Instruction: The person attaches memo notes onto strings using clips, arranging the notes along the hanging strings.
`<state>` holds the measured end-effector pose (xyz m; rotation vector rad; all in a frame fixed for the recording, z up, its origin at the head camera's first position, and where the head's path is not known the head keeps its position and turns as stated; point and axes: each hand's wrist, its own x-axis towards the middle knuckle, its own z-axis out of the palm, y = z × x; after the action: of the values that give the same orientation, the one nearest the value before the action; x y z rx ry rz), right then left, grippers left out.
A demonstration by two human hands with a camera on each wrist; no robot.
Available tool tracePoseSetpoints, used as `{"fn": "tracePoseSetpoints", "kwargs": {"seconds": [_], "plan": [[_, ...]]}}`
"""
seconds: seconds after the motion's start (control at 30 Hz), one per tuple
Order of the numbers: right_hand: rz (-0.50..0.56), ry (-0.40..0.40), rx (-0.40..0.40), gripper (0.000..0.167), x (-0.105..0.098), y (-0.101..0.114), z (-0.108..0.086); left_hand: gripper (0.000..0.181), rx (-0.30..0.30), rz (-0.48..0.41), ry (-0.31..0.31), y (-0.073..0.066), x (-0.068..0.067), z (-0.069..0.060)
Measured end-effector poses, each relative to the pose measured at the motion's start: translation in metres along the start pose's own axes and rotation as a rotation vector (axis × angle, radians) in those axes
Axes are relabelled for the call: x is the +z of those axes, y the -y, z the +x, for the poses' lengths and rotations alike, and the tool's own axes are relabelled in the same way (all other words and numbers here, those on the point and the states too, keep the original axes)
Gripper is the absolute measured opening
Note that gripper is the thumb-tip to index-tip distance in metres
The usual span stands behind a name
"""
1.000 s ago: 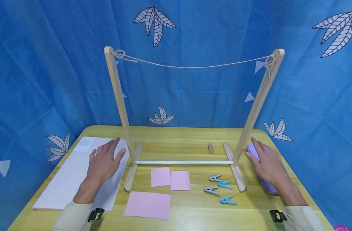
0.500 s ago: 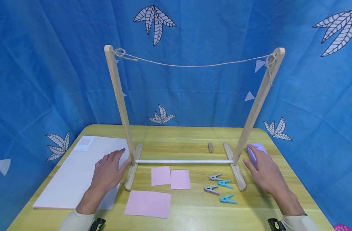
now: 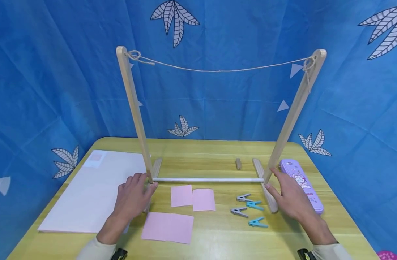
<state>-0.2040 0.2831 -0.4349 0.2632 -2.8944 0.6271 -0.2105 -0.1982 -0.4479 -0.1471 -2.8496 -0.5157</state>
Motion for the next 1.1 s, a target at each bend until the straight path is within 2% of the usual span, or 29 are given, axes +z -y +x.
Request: {"fn": "tracePoseSetpoints", "kwargs": {"seconds": [0.17,0.33,0.53,0.73,0.9,1.1], "plan": [[0.007,0.004,-0.035,0.061,0.009,0.005,0.0,0.057,0.026,-0.012,0.015,-0.005,0.007,-0.001],[0.013,0.022,-0.071,0.058,0.019,0.012,-0.001,0.057,0.048,-0.026,0.06,-0.009,0.012,-0.001],[0.013,0.087,-0.086,0.055,0.027,0.022,-0.003,0.057,0.081,-0.033,0.112,-0.017,0.018,0.001],[0.007,0.158,-0.093,0.052,0.037,0.027,-0.002,0.054,0.071,-0.04,0.185,-0.026,0.025,0.001],[-0.018,0.17,-0.116,0.051,0.043,0.028,-0.003,0.053,0.095,0.006,0.227,-0.031,0.03,0.004],[-0.041,0.196,-0.122,0.047,0.044,0.028,-0.001,0.054,0.09,0.039,0.297,-0.035,0.032,0.012]]}}
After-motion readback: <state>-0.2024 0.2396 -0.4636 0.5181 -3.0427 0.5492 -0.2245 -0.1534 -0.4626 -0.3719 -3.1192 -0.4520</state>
